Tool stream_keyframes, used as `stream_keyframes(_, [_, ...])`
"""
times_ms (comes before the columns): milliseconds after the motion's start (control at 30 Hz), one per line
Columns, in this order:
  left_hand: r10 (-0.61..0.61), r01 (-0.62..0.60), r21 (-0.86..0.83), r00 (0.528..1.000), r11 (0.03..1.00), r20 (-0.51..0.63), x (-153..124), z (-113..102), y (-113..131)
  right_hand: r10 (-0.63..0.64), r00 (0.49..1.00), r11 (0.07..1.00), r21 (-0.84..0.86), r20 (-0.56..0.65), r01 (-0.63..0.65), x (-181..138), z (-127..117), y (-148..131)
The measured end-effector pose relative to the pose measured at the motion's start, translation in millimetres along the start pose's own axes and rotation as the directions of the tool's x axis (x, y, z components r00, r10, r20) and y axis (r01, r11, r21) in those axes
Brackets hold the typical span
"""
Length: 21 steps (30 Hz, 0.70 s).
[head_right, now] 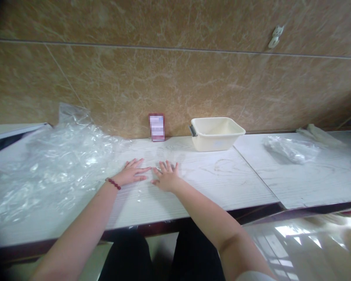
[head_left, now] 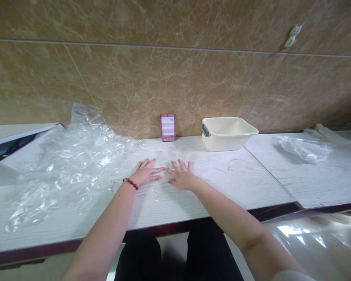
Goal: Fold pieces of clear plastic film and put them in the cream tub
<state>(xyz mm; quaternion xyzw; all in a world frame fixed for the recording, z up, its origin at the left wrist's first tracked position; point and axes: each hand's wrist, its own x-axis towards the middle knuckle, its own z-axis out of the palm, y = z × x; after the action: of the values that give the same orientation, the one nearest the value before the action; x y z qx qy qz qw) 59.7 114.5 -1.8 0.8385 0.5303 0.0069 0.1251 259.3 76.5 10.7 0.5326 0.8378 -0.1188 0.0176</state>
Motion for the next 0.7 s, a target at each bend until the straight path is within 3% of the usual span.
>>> stream_keyframes(133, [0.007,-0.007,0.002,0.999,1.0,0.031,-1,-1,-2,0.117,0.99,0.992,-0.047,-0.072,-0.121,-6,13,5])
stream_keyframes(300, [0.019,-0.02,0.031,0.998,0.999,0.056,-2,-2,-5,0.208,0.961,0.975,-0.044,-0.185,-0.219,-9,11,28])
stream_keyframes(367, [0.03,-0.032,0.032,0.998,0.999,0.052,-3,-3,-6,0.283,0.925,0.956,-0.008,-0.254,-0.294,-11,6,45])
stream_keyframes(500, [0.066,-0.066,0.011,0.998,0.998,-0.01,-3,-3,-8,0.479,0.806,0.874,0.099,-0.349,-0.476,-14,-5,85])
stream_keyframes(600, [0.104,-0.106,-0.01,0.99,0.994,-0.099,0,-2,-10,0.54,0.778,0.839,0.125,-0.322,-0.53,-11,-7,103])
stream_keyframes(700, [0.151,-0.159,-0.027,0.969,0.987,-0.196,3,0,-12,0.586,0.741,0.809,0.197,-0.327,-0.554,-3,-5,102])
